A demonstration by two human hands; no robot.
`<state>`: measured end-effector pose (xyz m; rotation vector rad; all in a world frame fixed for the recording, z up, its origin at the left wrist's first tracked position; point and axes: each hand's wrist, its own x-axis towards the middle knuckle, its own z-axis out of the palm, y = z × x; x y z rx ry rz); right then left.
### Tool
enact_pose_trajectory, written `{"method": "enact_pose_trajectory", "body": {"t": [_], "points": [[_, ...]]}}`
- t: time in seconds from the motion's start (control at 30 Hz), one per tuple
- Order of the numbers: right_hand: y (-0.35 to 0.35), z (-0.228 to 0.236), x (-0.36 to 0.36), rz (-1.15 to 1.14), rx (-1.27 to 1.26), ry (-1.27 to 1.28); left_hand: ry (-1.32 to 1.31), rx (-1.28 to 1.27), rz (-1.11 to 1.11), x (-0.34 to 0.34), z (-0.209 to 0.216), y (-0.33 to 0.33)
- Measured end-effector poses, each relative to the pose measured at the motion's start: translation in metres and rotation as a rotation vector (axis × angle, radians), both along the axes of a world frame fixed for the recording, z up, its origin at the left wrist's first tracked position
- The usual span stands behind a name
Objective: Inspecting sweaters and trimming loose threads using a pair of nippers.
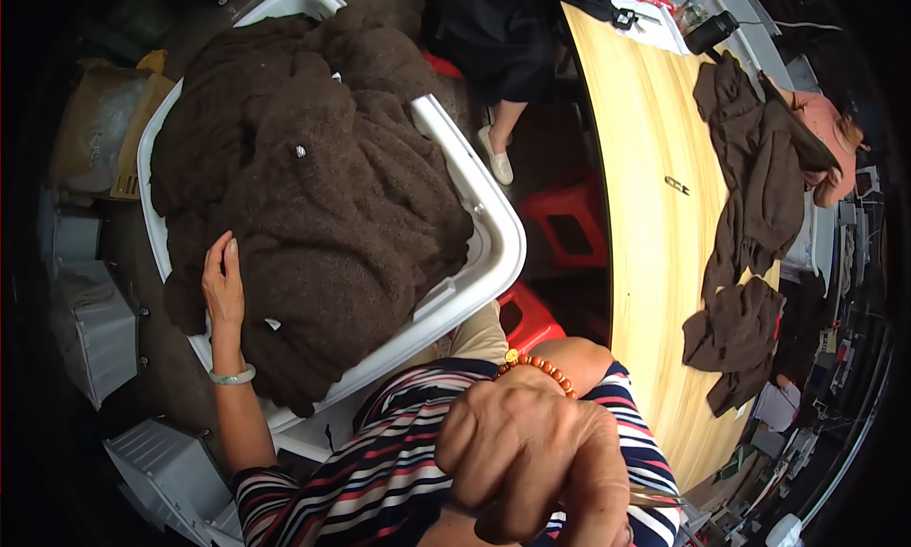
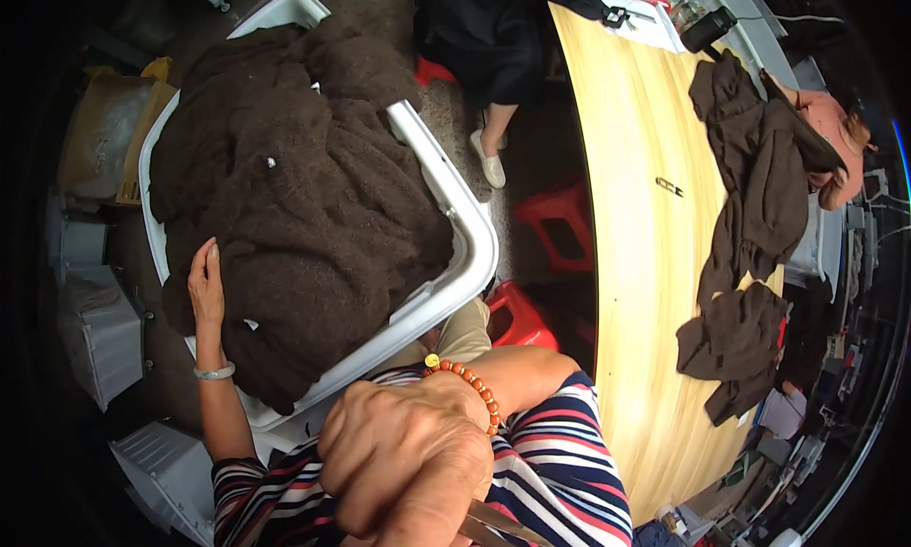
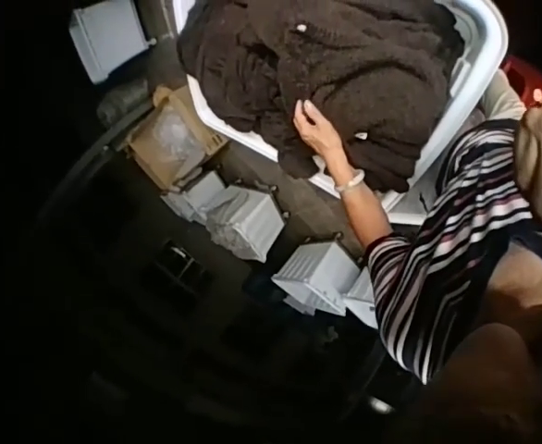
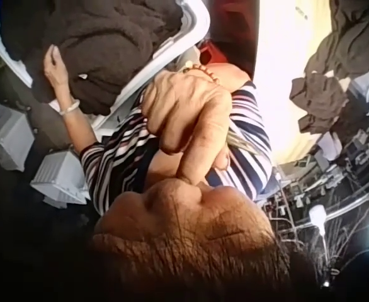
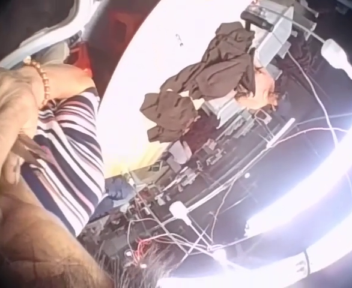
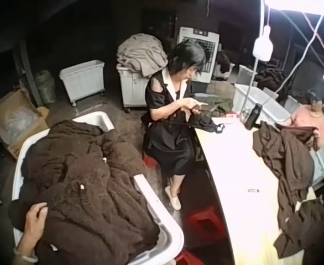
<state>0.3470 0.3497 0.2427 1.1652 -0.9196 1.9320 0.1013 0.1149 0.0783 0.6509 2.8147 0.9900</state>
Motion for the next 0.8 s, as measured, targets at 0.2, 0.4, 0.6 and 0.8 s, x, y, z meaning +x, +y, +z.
{"method": "enact_pose_trajectory", "body": {"t": [0.2,0.4,0.6,0.8], "points": [[0.024,-0.010,-0.011,-0.149,0.104,0.077,-0.034,-0.001,-0.077,-0.006,-0.006,-0.008],[0.028,-0.038,-0.004,-0.151,0.160,-0.253,-0.035,0.025,-0.039,-0.021,-0.023,-0.015],[0.034,-0.148,-0.113,-0.778,0.261,-1.402,-0.157,0.233,0.012,-0.016,0.005,-0.015],[0.022,-0.198,-0.152,-0.694,0.398,-1.388,-0.812,0.829,0.074,0.036,0.074,-0.053]]}}
